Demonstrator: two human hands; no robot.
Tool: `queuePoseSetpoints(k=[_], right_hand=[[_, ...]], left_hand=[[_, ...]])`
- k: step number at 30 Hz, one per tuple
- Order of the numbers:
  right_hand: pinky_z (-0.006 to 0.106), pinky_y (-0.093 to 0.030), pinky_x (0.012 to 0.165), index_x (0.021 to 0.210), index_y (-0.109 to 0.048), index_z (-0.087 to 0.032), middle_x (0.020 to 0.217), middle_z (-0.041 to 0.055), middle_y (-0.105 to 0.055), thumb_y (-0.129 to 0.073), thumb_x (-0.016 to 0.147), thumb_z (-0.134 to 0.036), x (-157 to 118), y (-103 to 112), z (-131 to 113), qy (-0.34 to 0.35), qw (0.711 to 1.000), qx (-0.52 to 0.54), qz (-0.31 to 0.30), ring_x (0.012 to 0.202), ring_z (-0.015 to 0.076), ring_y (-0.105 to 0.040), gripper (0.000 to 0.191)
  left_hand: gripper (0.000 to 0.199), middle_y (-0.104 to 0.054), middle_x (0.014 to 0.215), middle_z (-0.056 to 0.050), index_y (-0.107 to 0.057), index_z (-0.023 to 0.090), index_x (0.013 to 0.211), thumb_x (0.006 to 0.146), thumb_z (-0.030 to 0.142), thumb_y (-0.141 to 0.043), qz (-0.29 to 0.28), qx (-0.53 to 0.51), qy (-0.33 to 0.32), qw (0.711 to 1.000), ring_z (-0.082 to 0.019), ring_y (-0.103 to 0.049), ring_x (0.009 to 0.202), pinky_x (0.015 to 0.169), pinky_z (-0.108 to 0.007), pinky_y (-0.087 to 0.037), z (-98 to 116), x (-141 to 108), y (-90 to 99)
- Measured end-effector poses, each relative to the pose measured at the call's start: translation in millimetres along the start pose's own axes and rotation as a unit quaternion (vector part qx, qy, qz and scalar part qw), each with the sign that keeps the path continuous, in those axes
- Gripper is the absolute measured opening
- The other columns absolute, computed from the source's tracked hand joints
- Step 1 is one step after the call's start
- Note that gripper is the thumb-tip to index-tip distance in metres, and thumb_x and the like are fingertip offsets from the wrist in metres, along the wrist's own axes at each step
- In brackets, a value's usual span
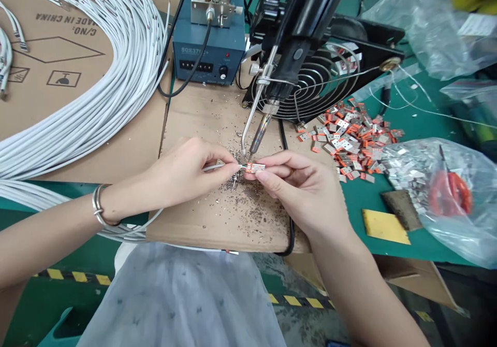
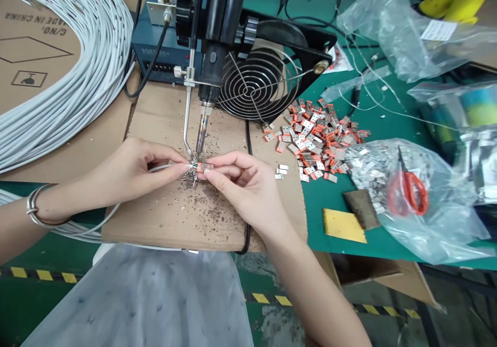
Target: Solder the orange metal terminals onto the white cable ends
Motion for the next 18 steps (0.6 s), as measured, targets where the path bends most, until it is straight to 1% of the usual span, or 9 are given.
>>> queuePoseSetpoints(k=[4,6,8,10,12,13,16,18], right_hand=[[0.016,-0.055,0.062,0.080,-0.067,-0.021,0.072,0.0005,-0.073,-0.069,0.074,-0.016,-5.0,0.4,-3.0,0.013,0.999,0.006,-0.030,0.069,0.0107,-0.070,0.008],[0.014,-0.054,0.062,0.080,-0.068,-0.021,0.071,0.0000,-0.073,-0.069,0.074,-0.013,-12.6,0.0,-7.7,0.027,0.998,0.014,-0.051,0.067,0.0096,-0.069,0.010],[0.013,-0.054,0.062,0.082,-0.068,-0.022,0.073,-0.0003,-0.074,-0.068,0.074,-0.011,-23.6,-1.0,-13.1,0.044,0.996,0.022,-0.069,0.067,0.0088,-0.069,0.013],[0.013,-0.054,0.061,0.085,-0.069,-0.023,0.075,-0.0003,-0.073,-0.066,0.075,-0.009,-36.5,-2.5,-17.2,0.060,0.994,0.027,-0.082,0.067,0.0089,-0.069,0.017],[0.015,-0.053,0.057,0.088,-0.068,-0.024,0.074,-0.0003,-0.073,-0.065,0.076,-0.009,-49.7,-2.8,-19.1,0.074,0.993,0.026,-0.091,0.065,0.0093,-0.068,0.020],[0.016,-0.052,0.055,0.089,-0.068,-0.025,0.073,-0.0001,-0.072,-0.065,0.076,-0.009,-56.2,-2.1,-19.2,0.080,0.992,0.020,-0.099,0.063,0.0095,-0.067,0.021],[0.019,-0.047,0.049,0.094,-0.067,-0.025,0.068,0.0010,-0.069,-0.063,0.078,-0.012,-74.2,6.0,-16.8,0.109,0.986,-0.012,-0.128,0.057,0.0103,-0.062,0.021],[0.021,-0.045,0.048,0.097,-0.066,-0.024,0.065,0.0011,-0.066,-0.062,0.080,-0.016,-85.0,16.8,-14.3,0.139,0.981,-0.024,-0.133,0.054,0.0108,-0.059,0.020]], left_hand=[[0.024,-0.060,0.056,0.003,-0.072,0.018,0.088,0.085,0.030,-0.051,-0.011,0.000,-0.003,1.000,-0.006,-0.039,0.046,0.043,-0.019,-0.027,4.5,-8.8,1.2],[0.024,-0.055,0.053,0.005,-0.070,0.021,0.091,0.087,0.031,-0.048,-0.036,0.001,-0.005,0.999,-0.006,-0.036,0.045,0.043,-0.019,-0.025,11.0,-17.6,1.6],[0.025,-0.051,0.052,0.006,-0.068,0.023,0.092,0.090,0.030,-0.044,-0.065,0.009,-0.025,0.997,-0.006,-0.034,0.045,0.045,-0.019,-0.025,19.7,-28.6,0.8],[0.027,-0.049,0.052,0.006,-0.065,0.020,0.087,0.093,0.027,-0.039,-0.083,0.036,-0.063,0.994,-0.007,-0.034,0.046,0.047,-0.021,-0.024,28.7,-40.4,-1.6],[0.027,-0.050,0.056,0.004,-0.061,0.018,0.083,0.093,0.024,-0.037,-0.088,0.062,-0.101,0.989,-0.008,-0.038,0.048,0.049,-0.023,-0.025,36.2,-51.9,-6.1],[0.026,-0.052,0.059,0.003,-0.060,0.018,0.084,0.094,0.023,-0.036,-0.093,0.066,-0.111,0.987,-0.009,-0.041,0.050,0.050,-0.024,-0.026,39.0,-57.5,-9.3],[0.023,-0.061,0.070,0.001,-0.059,0.019,0.093,0.094,0.023,-0.036,-0.116,0.043,-0.116,0.986,-0.011,-0.053,0.060,0.057,-0.022,-0.034,42.9,-74.0,-22.2],[0.023,-0.062,0.072,0.000,-0.059,0.019,0.094,0.094,0.023,-0.036,-0.121,0.036,-0.127,0.984,-0.012,-0.056,0.064,0.060,-0.022,-0.038,41.6,-85.9,-32.5]])
Point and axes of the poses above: each hand's wrist, its own x-axis towards the middle knuckle, its own y-axis out of the back of the hand, z = x × y, the point moved 2 cm from there along x, towards the middle knuckle
